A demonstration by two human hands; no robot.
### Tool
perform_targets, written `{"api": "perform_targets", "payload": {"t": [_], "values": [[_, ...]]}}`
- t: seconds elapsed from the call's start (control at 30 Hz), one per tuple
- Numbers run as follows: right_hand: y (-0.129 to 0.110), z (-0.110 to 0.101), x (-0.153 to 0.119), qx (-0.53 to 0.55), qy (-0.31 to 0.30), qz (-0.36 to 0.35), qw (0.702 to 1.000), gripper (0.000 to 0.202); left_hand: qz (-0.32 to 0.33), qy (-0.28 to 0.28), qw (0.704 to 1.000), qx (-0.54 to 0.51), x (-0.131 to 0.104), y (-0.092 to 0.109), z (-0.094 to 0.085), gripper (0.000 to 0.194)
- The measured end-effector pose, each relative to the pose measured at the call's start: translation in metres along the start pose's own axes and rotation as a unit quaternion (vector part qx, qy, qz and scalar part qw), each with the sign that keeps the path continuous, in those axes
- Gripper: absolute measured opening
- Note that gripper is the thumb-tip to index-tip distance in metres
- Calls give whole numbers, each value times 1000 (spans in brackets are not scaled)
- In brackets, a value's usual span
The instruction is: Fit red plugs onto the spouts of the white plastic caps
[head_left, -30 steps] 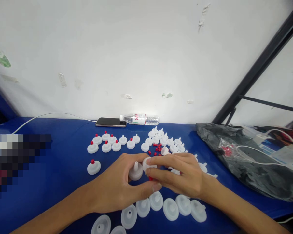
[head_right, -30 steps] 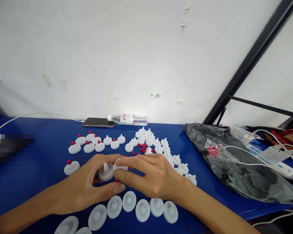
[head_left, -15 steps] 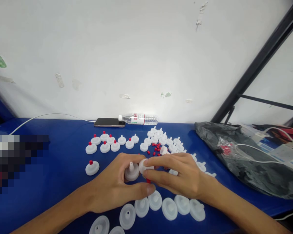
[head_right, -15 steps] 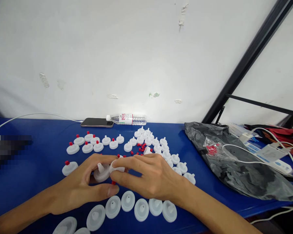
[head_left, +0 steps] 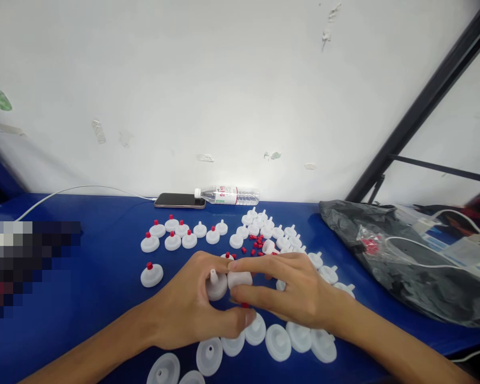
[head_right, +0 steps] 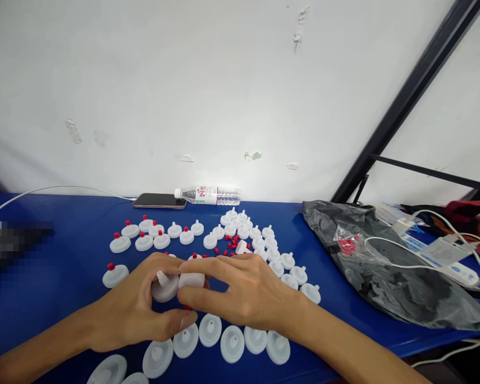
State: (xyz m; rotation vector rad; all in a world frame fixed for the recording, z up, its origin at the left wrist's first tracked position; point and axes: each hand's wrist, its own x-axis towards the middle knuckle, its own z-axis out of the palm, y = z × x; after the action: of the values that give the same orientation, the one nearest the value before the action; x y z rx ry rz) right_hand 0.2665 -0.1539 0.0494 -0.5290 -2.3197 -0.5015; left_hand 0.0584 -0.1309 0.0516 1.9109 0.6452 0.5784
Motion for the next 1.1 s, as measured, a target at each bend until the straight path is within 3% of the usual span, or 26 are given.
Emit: {"api": "perform_targets", "payload": {"t": [0.2,0.4,0.57,0.67,0.73,0.8,0.9,1.1], "values": [[-1,2,0,12,-1,-1,1000,14,-32,-54,994,-86,2,1,-1,5],[-4,-1,2,13,-4,1,1000,17,-43,-52,988,-136,-1,4,3,15],[-3,2,-2,14,4,10,1000,15,-13,-30,998,-59,-1,7,3,19],[-1,4,-4,7,0,30,1000,14,-8,0,1000,19,0,6,1,19],[0,3,-5,4,-11,53,999,11,2,53,997,61,0,3,-2,27],[2,2,-5,6,-26,86,996,10,2,101,991,85,0,0,-4,36],[6,2,-6,18,-53,134,989,9,-12,129,987,97,2,-4,-5,44],[11,7,-9,4,-196,180,964,14,-8,164,979,122,3,-5,-5,51]]}}
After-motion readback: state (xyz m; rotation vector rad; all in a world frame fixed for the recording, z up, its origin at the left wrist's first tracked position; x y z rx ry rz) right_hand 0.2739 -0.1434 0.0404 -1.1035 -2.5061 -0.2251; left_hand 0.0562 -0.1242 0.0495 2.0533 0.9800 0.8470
